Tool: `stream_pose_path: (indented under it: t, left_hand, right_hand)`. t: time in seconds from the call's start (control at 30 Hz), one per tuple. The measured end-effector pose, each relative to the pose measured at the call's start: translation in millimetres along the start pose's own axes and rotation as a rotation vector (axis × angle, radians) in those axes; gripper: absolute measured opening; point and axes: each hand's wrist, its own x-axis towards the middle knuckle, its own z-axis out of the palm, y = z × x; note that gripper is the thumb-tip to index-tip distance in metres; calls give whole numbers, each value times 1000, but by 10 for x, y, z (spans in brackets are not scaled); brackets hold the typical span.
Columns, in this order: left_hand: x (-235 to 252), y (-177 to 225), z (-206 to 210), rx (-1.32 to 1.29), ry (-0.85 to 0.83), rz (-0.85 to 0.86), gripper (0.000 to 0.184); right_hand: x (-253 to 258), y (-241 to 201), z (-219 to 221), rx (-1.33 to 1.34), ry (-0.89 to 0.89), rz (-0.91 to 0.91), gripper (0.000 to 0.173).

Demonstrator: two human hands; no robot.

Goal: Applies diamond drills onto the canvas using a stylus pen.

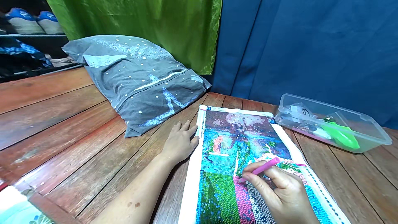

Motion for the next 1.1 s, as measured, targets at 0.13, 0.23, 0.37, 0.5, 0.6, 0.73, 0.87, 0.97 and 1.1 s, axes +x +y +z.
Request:
stream_pose_path:
  t: [0.13, 0.23, 0.37, 0.5, 0.6, 0.73, 0.87, 0.97, 1.1]
  left_hand:
    - [0, 5, 0, 3, 0, -2, 49]
    - [1, 6, 1, 3, -2, -3, 49]
    - [1, 7, -4, -1, 0, -1, 49]
    - [5, 3, 0, -3, -1, -5, 48]
    - [6, -5, 4, -3, 1, 0, 48]
    - [3, -4, 4, -13, 8, 4, 48]
    - [1, -2, 4, -2, 11, 6, 48]
    - [1, 1, 5, -14, 15, 5, 48]
    - [8, -16, 17, -18, 25, 21, 48]
  right_hand:
    - [3, -2, 2, -6, 1, -13, 24]
    - [4, 2, 4, -9, 3, -12, 24]
    - [10, 0, 5, -11, 5, 15, 24]
    - [7, 6, -8, 55, 11, 101, 22]
    - [17, 22, -49, 116, 40, 151, 19]
    - [21, 12, -92, 115, 28, 152, 18]
    - [4, 0, -73, 106, 30, 136, 19]
    - [-4, -11, -57, 98, 17, 128, 20]
    - [-16, -14, -46, 91, 9, 118, 21]
